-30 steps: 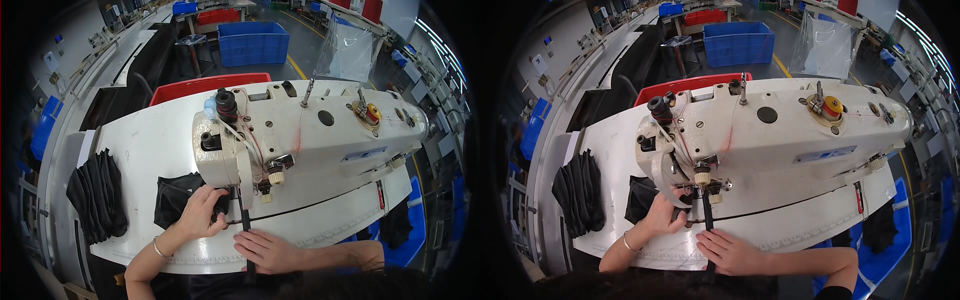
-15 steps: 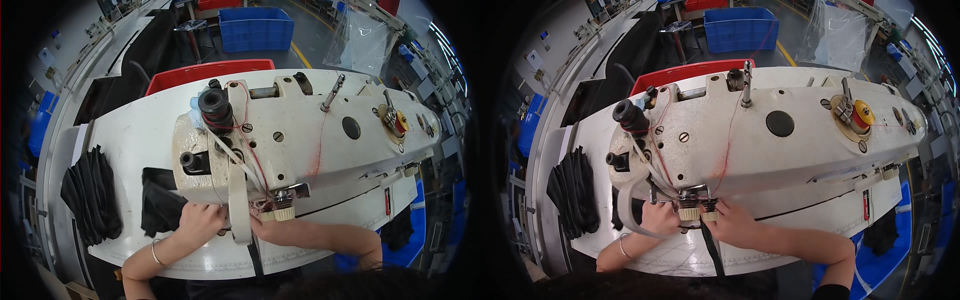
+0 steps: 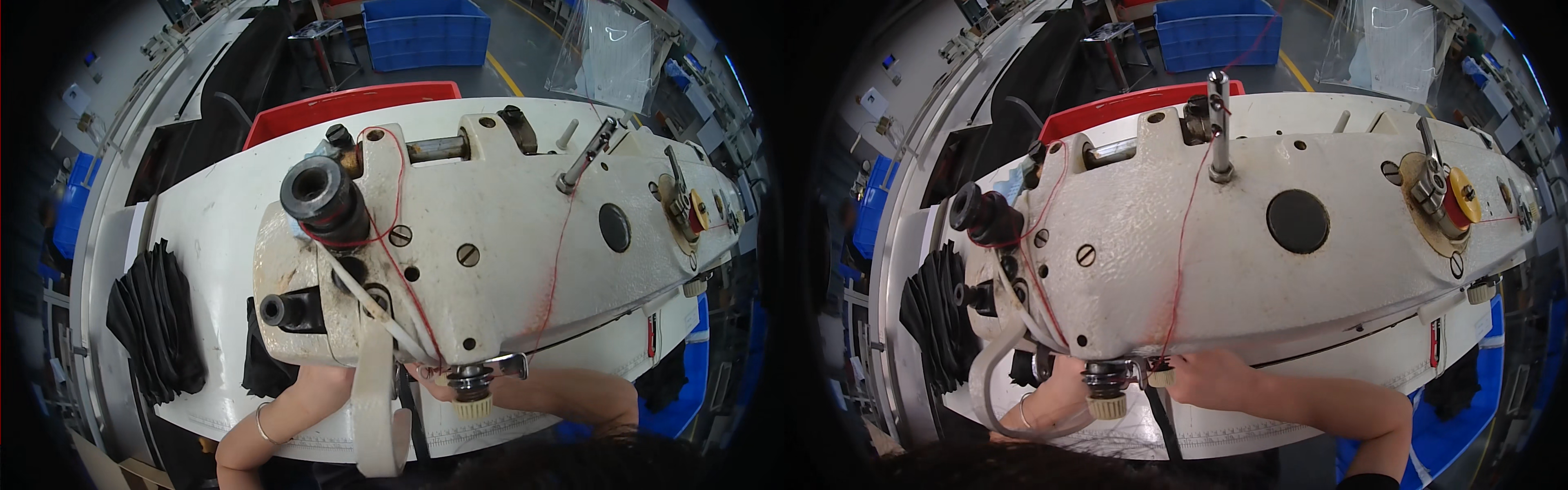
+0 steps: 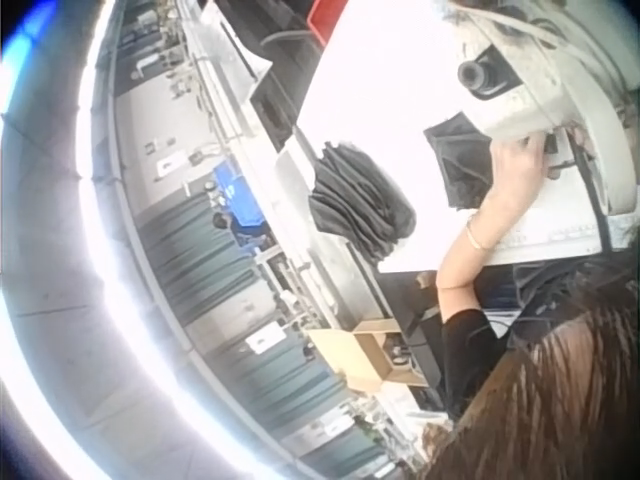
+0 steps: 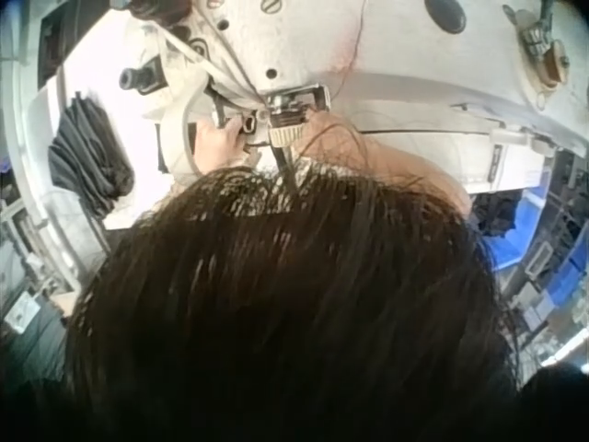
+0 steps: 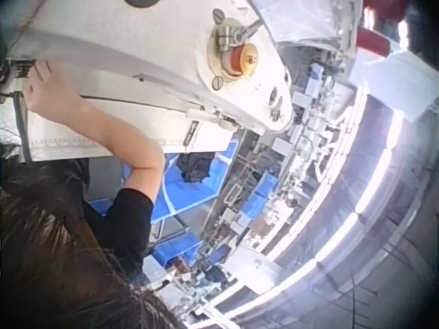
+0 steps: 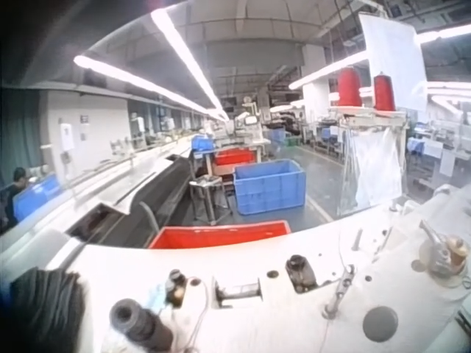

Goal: Sewing black leather components together using an industrial sewing machine.

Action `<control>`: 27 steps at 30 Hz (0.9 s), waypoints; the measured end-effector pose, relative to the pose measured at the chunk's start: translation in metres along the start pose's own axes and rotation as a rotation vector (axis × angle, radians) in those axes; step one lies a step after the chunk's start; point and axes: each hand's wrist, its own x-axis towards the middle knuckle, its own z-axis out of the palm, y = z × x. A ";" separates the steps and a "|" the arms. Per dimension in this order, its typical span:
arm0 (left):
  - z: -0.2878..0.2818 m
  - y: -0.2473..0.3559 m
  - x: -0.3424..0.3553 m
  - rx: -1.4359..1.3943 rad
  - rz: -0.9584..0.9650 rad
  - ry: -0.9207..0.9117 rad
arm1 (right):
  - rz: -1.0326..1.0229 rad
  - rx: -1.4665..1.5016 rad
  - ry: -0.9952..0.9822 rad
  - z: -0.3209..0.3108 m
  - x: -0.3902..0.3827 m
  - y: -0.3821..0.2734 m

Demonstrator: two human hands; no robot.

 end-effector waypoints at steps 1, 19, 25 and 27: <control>0.005 0.000 -0.001 -0.032 0.063 0.079 | -0.002 0.000 0.000 -0.001 0.002 0.000; 0.008 -0.021 -0.025 -0.834 -0.367 -0.211 | -0.014 -0.019 -0.023 -0.005 0.000 -0.002; 0.004 -0.024 -0.029 -1.046 -0.478 -0.261 | -0.026 -0.031 -0.036 -0.008 -0.004 -0.002; 0.006 -0.027 -0.031 -1.076 -0.524 -0.301 | -0.028 -0.036 -0.041 -0.008 -0.002 -0.002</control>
